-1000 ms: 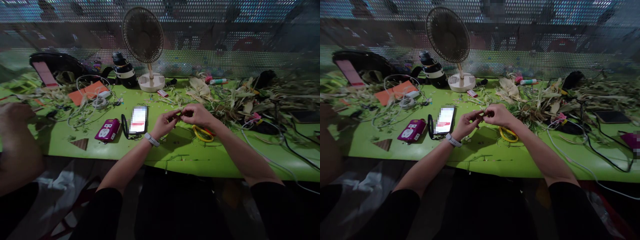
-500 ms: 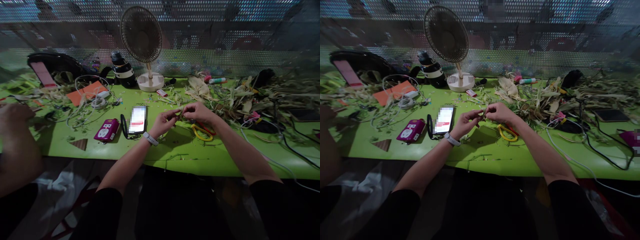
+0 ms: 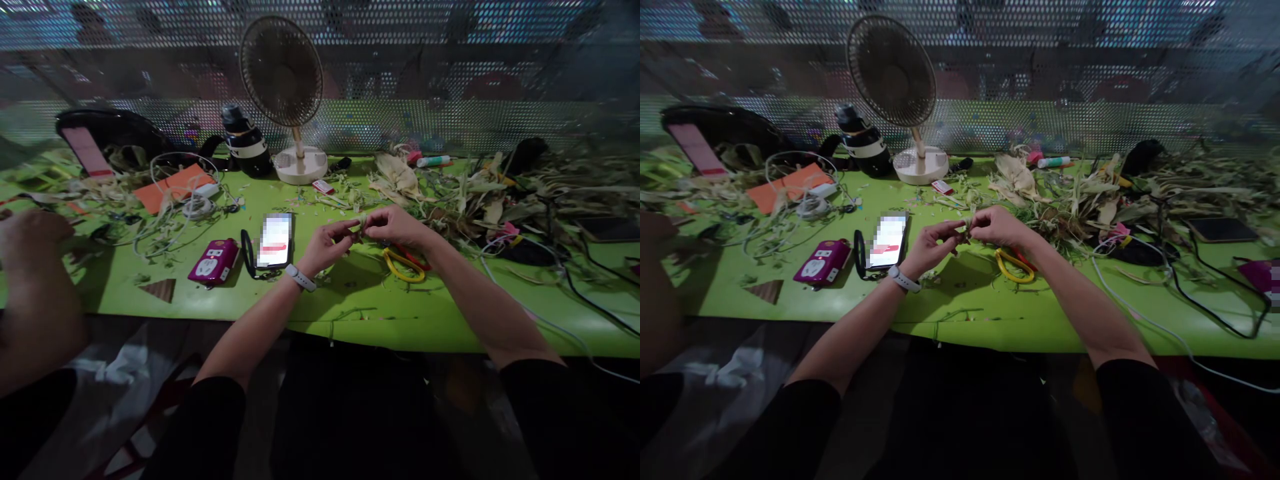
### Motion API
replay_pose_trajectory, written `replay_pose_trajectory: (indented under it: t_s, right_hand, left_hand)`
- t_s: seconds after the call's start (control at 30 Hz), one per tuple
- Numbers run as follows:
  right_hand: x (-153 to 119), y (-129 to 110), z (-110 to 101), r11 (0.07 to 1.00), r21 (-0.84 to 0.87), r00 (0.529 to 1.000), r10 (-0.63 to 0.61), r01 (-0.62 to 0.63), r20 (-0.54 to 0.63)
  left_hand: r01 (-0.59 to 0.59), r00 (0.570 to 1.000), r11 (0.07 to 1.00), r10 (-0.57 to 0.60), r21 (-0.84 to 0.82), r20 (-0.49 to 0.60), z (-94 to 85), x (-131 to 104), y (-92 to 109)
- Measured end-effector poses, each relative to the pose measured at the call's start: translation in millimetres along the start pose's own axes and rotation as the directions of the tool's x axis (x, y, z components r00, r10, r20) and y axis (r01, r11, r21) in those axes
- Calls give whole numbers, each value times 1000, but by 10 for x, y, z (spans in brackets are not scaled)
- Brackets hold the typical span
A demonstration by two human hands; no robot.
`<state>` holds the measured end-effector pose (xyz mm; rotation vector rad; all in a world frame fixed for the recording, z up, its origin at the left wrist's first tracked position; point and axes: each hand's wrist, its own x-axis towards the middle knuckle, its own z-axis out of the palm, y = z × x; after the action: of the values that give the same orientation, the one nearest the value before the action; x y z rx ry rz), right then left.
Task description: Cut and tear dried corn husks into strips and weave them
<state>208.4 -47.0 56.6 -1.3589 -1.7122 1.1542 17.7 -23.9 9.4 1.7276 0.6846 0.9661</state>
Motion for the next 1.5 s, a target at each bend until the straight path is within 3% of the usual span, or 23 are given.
replay_pose_trajectory:
  t_s: [0.33, 0.47, 0.63, 0.8, 0.93, 1.17, 1.37, 1.5]
  right_hand:
    - [4, -56, -13, 984, 155, 996, 87, -85, -6]
    - [18, -33, -21, 978, 190, 996, 92, -90, -3]
    - [5, -35, -2, 997, 63, 998, 48, -46, -28]
    - [32, 24, 48, 998, -63, 999, 13, -15, -32]
    - [67, 75, 53, 997, 50, 998, 57, -58, 31]
    - [15, -18, -7, 983, 154, 995, 97, -102, 39]
    - [5, -73, -56, 962, 262, 996, 82, -75, -16]
    - [-2, -72, -67, 950, 298, 996, 92, -93, 17]
  left_hand:
    - [-51, 998, 998, 53, 39, -43, 10, -6, -29]
    - [-25, 998, 999, 23, -26, -66, 14, 10, -36]
    - [51, 996, 980, -65, -191, -67, 16, 41, -61]
    - [76, 994, 982, -89, -174, -68, 17, 41, -71]
    - [67, 994, 987, -78, -144, -74, 15, 36, -90]
    - [49, 995, 993, -57, -109, -77, 22, 39, -118]
    - [-21, 997, 999, 17, -46, -80, 36, -25, 14]
    - [-90, 992, 996, 90, 9, -90, 10, -66, 117]
